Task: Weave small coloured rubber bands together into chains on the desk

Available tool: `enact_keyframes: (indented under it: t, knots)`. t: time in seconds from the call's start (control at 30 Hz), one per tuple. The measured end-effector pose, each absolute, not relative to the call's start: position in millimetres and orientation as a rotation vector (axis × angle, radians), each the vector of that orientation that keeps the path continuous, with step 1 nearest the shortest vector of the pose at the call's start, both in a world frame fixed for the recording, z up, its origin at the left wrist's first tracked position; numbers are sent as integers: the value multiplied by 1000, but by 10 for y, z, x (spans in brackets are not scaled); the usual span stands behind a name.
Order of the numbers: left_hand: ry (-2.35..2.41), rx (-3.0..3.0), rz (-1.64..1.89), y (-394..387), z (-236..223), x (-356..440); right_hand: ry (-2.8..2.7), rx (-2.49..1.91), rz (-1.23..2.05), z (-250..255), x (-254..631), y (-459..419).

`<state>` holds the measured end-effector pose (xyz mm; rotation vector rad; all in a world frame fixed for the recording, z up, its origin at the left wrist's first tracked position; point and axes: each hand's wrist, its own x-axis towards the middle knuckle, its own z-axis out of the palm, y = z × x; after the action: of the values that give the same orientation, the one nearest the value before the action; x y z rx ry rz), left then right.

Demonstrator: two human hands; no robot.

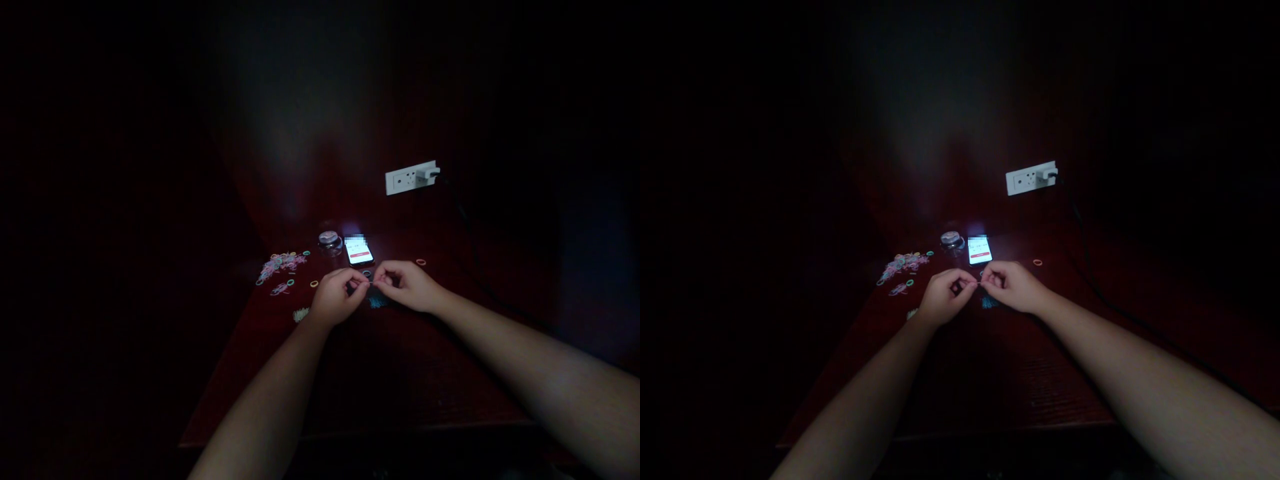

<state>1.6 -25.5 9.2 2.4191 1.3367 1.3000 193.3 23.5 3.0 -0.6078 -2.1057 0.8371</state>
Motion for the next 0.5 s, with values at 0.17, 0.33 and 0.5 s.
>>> enact_keyframes:
  t: [0.17, 0.33, 0.5]
  knots:
    - [1351, 2401, 1328, -262, 93, 2, -2101, -601, 827, 35, 1945, 232]
    - [1339, 2383, 1342, -254, 89, 3, -2084, -580, 858, 28, 1941, 230]
    - [1327, 2403, 1316, -259, 105, 22, -2098, -573, 868, 31, 1922, 212]
